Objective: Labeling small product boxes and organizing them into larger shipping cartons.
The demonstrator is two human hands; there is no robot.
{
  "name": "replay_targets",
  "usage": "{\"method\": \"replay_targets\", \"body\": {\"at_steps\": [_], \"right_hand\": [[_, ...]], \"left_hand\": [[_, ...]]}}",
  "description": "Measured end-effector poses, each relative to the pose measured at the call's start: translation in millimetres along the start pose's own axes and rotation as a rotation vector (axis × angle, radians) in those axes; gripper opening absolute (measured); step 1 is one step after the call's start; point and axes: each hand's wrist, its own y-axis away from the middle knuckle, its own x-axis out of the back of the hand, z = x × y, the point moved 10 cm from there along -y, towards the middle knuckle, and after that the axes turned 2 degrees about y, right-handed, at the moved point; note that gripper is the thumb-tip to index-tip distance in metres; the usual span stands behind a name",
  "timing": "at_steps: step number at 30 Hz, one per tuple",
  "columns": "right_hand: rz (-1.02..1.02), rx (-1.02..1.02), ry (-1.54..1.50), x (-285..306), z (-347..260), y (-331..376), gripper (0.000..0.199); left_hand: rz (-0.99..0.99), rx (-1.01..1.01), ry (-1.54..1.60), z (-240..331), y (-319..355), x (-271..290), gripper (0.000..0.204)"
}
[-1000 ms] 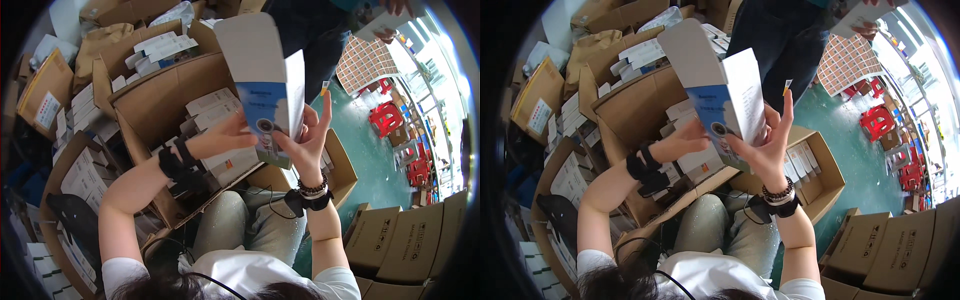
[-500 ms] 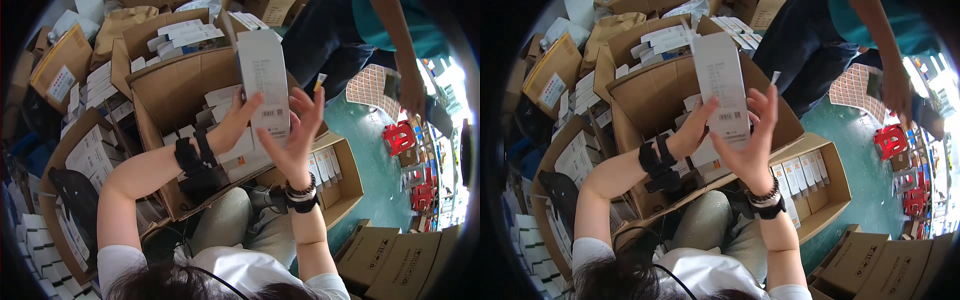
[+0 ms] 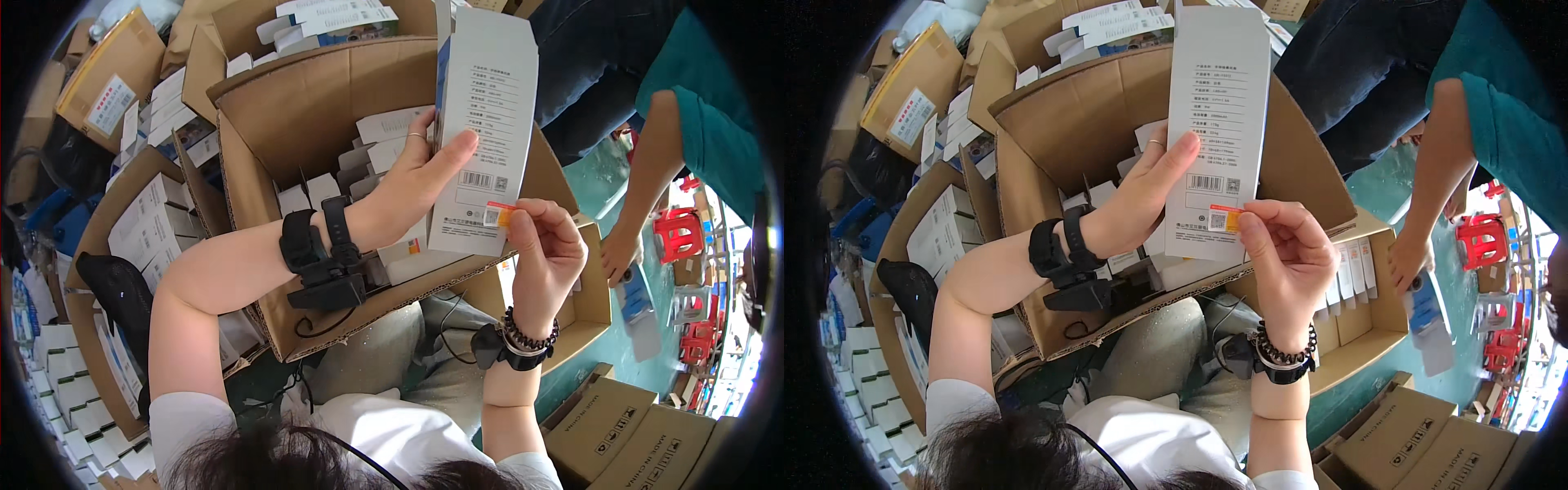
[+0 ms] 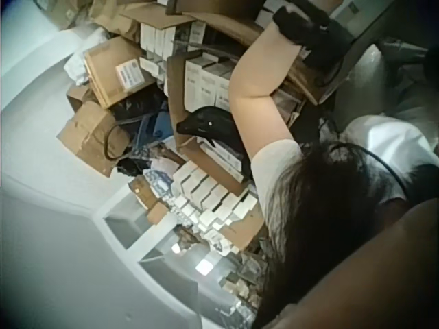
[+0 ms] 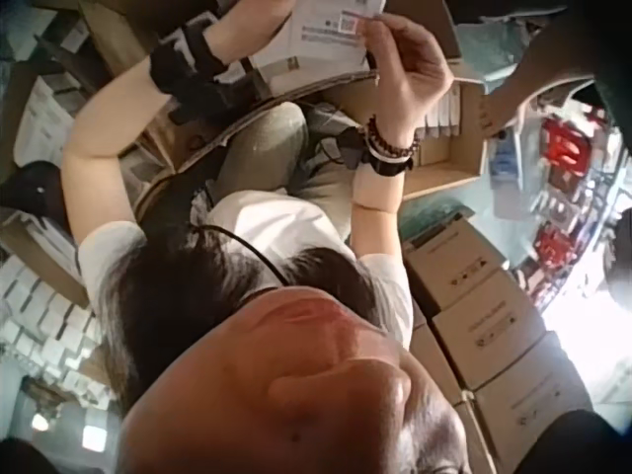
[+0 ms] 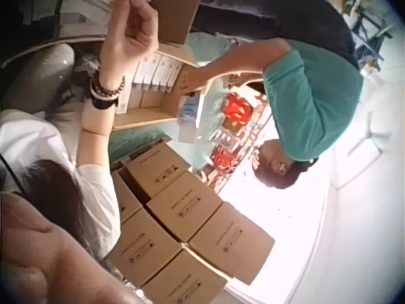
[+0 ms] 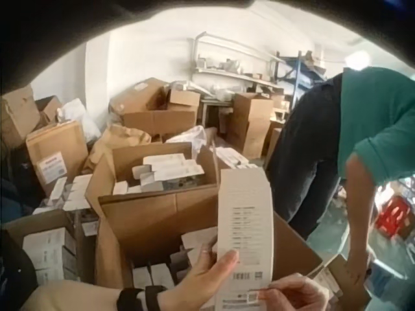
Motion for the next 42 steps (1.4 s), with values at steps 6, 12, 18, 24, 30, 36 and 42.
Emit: {"method": "replay_targets", "body": {"at_steps": [6,12,18,24,30,36,42], "right_hand": [[0.035,0.024,0.047,-6,1,-3,0.018],[0.032,0.084,0.025,-9,5,-2,0.031],[0.017,0.112,0.024,-12,6,-4,0.029],[-0.064,0.371,-0.122,-12,-20,0,0.022],[-0.602,0.234,0.052,-53,-15,16,0.018],[-0.982,0.142,-0.315,-77,-24,50,0.017],[-0.080,0.158,-0.180,-2,-24,2,0.024]], "left_hand": [[0.093,-0.042,0.011,8,3,1,0.091],[0.117,-0.029,0.031,3,4,5,0.089],[0.111,-0.033,0.058,1,4,6,0.088],[0.114,-0.030,0.003,1,5,4,0.082],[0.122,-0.001,-0.065,-3,2,1,0.071],[0.125,-0.027,-0.025,3,5,12,0.085],[0.102,-0.029,-0.005,0,1,6,0.094]]}}
